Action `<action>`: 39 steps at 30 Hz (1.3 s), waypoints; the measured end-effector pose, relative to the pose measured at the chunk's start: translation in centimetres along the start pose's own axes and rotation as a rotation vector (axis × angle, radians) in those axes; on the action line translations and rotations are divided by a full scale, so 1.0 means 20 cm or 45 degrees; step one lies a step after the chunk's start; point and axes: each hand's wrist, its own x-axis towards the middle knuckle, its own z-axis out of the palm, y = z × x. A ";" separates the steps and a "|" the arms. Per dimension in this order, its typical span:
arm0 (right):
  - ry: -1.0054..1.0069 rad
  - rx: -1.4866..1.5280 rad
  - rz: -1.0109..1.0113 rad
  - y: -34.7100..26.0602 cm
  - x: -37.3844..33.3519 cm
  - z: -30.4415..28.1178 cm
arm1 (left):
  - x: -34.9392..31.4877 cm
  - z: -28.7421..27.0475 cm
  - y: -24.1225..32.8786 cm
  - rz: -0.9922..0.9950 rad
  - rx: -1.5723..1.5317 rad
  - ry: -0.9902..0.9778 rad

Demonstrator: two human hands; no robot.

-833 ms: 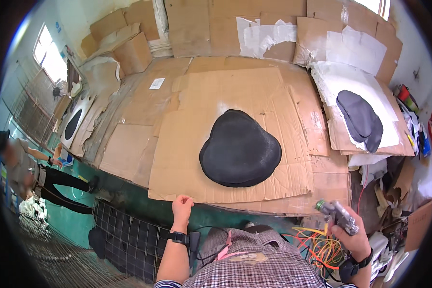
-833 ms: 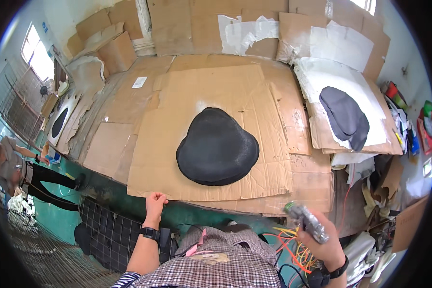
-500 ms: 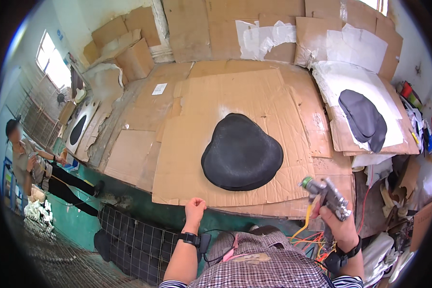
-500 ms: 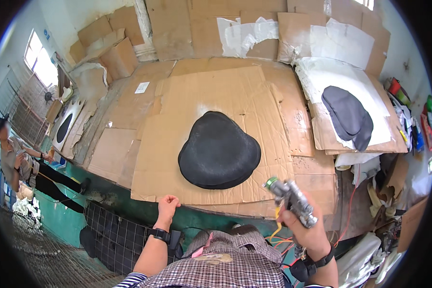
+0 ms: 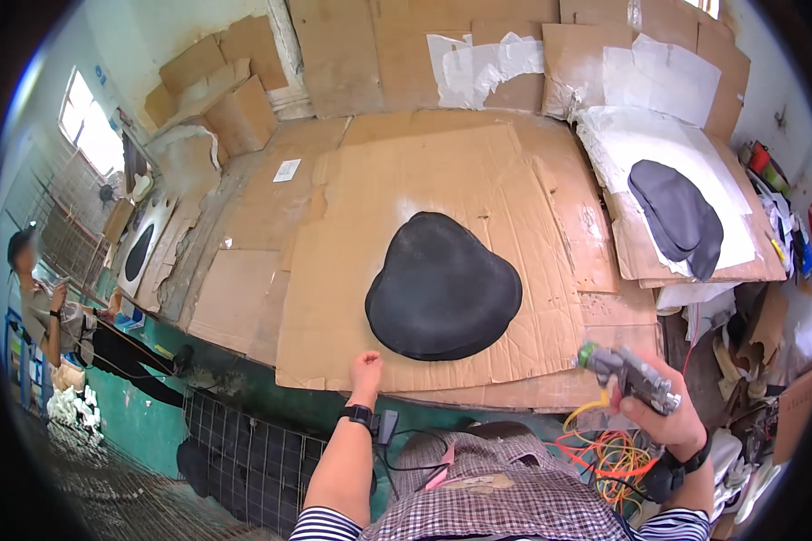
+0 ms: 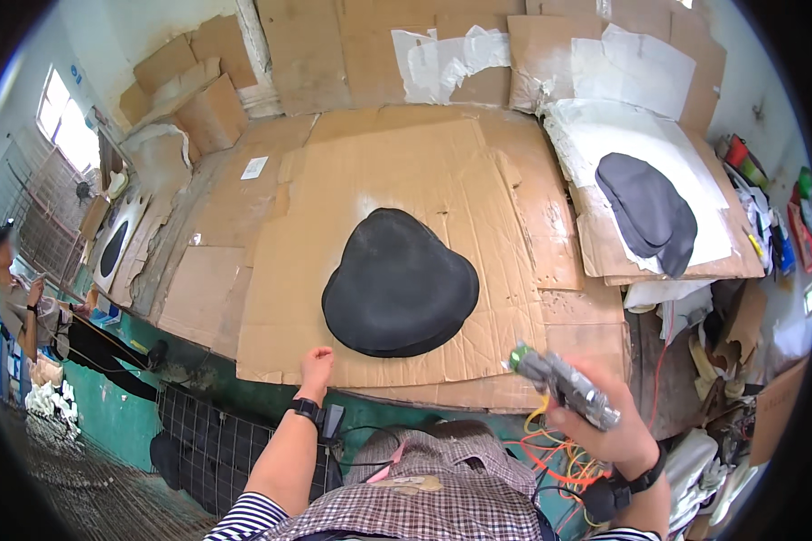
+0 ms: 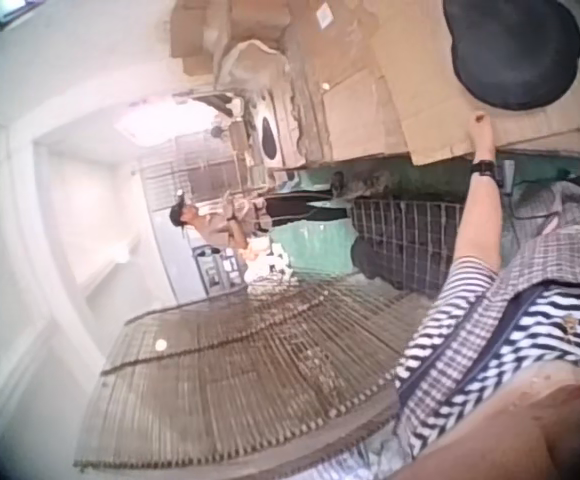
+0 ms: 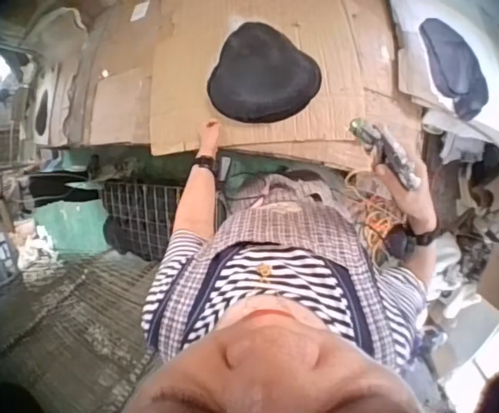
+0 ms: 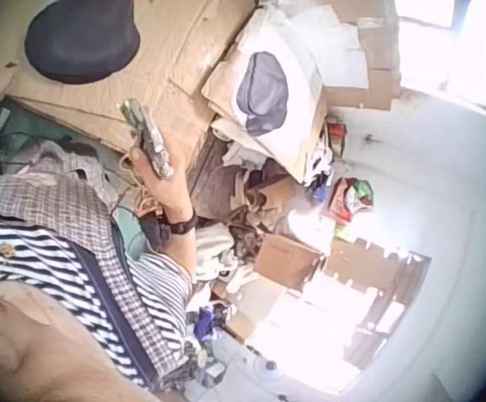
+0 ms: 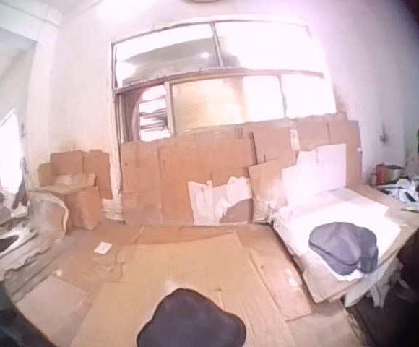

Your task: The person assembles black shoe insoles by picking up a base piece and a top piece, pressing them together, and placing the finished unit on a wire rack. The person repeats this process multiple times, handling the parts by hand and using a handheld tool to apply adhesive or seal the edges.

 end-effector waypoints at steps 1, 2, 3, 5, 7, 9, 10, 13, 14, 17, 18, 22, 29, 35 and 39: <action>-0.058 -0.048 0.044 0.01 -0.02 -0.03 | 0.01 0.02 0.03 0.002 0.038 0.017; -0.118 -0.096 0.087 0.01 -0.04 -0.05 | 0.03 0.03 0.05 0.026 0.043 0.036; -0.175 -0.158 0.142 0.00 -0.05 -0.07 | 0.03 0.06 0.05 0.039 0.039 0.045; -0.174 -0.157 0.085 0.01 -0.04 -0.07 | 0.05 0.11 0.07 0.055 0.100 0.080; -0.104 -0.065 0.052 -0.01 -0.01 -0.03 | 0.07 0.16 0.10 0.065 0.233 0.127; -0.006 0.008 0.009 0.00 0.02 -0.02 | 0.08 0.18 0.10 0.114 0.322 0.155; 0.014 0.049 -0.023 0.02 0.04 -0.02 | 0.10 0.18 0.09 0.142 0.370 0.175; -0.094 0.020 -0.014 0.05 0.01 -0.03 | 0.11 0.20 0.05 0.167 0.414 0.179; -0.183 -0.006 0.022 0.05 -0.03 -0.05 | 0.10 0.21 0.07 0.163 0.445 0.199; -0.159 -0.002 0.037 0.12 -0.13 -0.09 | 0.05 0.26 0.18 0.153 0.523 0.235; -0.050 0.079 0.051 0.12 -0.14 -0.09 | 0.06 0.26 0.19 0.162 0.547 0.262; 0.081 0.209 0.095 0.16 -0.19 -0.14 | 0.05 0.26 0.23 0.120 0.619 0.237; 0.193 0.269 -0.009 0.17 -0.12 -0.07 | 0.05 0.27 0.26 0.031 0.227 0.265; -0.069 0.239 0.000 0.20 -0.19 -0.11 | 0.02 0.30 0.35 -0.270 -0.493 0.125; 0.155 0.202 0.103 0.11 -0.20 -0.12 | 0.01 0.28 0.33 -0.339 -0.441 0.156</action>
